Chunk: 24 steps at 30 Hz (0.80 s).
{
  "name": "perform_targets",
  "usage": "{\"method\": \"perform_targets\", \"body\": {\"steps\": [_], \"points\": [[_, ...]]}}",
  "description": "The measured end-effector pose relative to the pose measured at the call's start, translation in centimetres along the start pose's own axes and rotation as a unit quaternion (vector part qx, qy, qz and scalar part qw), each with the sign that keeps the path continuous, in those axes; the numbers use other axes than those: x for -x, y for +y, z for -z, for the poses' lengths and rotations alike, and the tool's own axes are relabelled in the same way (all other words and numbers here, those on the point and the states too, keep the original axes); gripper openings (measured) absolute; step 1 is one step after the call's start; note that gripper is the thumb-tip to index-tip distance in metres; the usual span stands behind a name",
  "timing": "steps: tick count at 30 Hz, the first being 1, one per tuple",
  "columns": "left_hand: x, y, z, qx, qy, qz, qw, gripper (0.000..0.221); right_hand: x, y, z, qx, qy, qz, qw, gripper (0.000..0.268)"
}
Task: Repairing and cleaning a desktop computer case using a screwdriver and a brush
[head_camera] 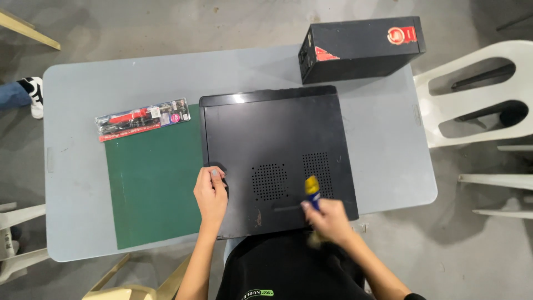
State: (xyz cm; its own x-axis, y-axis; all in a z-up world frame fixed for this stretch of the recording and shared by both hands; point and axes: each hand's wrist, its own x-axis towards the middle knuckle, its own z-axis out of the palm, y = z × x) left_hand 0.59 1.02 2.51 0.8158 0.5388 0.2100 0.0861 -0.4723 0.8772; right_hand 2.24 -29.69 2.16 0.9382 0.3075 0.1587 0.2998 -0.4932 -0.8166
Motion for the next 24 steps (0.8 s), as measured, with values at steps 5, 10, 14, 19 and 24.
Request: {"method": "perform_targets", "body": {"steps": [5,10,14,19,24], "points": [[0.1,0.1,0.2,0.010,-0.007,0.002,1.000,0.035,-3.4,2.1,5.4,0.069,0.057,-0.174,0.981,0.030],[0.1,0.3,0.2,0.001,-0.006,-0.011,1.000,0.024,-7.7,12.9,10.6,0.154,0.146,-0.244,0.946,0.019],[0.1,0.4,0.3,-0.047,-0.003,-0.040,0.998,0.017,-7.4,21.3,8.1,0.222,0.076,-0.287,0.929,0.028],[0.2,0.0,-0.2,-0.077,0.002,-0.040,0.996,0.006,-5.6,26.4,4.6,0.227,0.029,-0.257,0.939,0.037],[0.4,0.2,-0.4,-0.083,0.003,-0.032,0.996,0.005,-5.3,24.9,4.5,0.252,0.040,-0.259,0.932,0.040]]}}
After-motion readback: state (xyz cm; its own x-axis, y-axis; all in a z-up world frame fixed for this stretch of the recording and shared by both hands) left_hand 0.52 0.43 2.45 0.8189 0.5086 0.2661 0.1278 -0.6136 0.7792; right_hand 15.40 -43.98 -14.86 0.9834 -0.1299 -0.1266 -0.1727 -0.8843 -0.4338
